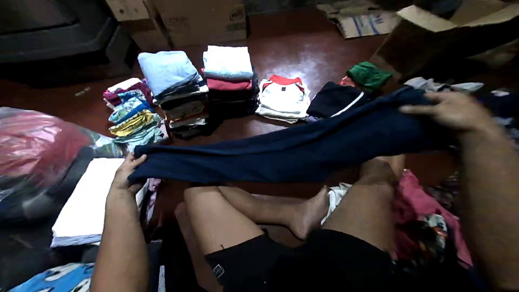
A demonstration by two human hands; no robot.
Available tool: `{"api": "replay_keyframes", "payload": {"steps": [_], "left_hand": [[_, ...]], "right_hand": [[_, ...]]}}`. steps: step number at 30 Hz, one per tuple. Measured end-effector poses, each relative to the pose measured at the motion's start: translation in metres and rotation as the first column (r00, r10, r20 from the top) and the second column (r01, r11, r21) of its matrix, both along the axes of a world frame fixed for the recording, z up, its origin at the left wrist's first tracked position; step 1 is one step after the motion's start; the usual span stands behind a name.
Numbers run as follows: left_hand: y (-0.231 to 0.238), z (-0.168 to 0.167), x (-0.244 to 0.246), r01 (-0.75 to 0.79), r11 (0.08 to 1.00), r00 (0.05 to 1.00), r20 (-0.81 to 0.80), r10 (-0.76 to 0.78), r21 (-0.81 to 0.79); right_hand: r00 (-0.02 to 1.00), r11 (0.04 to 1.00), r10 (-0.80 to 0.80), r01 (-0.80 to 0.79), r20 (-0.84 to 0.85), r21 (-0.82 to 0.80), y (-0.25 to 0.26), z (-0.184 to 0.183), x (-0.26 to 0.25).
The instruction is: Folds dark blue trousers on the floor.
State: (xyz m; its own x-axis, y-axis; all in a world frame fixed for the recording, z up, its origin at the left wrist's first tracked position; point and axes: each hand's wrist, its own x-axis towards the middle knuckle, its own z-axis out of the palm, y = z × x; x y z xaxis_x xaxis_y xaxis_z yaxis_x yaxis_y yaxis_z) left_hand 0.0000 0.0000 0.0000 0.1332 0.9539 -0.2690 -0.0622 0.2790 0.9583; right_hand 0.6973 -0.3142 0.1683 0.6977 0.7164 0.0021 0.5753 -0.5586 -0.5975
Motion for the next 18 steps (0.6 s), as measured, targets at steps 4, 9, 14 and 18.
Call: {"api": "replay_keyframes", "payload": {"steps": [4, 9, 14, 18], "left_hand": [[0.027, -0.009, -0.018, -0.003, 1.000, 0.997, 0.080, 0.004, -0.015], [0.050, -0.035, -0.012, 0.093, 0.991, 0.778, -0.614, -0.130, -0.093], [0.059, -0.045, 0.024, 0.178, 0.964, 0.600, -0.754, -0.267, -0.200], [0.072, -0.047, 0.043, 0.149, 0.974, 0.561, -0.797, -0.224, -0.169]], "right_hand": [[0.919, 0.994, -0.109, 0.101, -0.380, -0.041, 0.037, -0.103, -0.010], [0.998, 0.965, -0.050, 0.036, -0.048, -0.258, 0.037, -0.217, -0.015], [0.935, 0.910, 0.336, -0.293, 0.112, -0.292, 0.039, -0.285, -0.090], [0.843, 0.778, 0.537, -0.506, -0.023, -0.371, 0.044, -0.327, -0.107]]}}
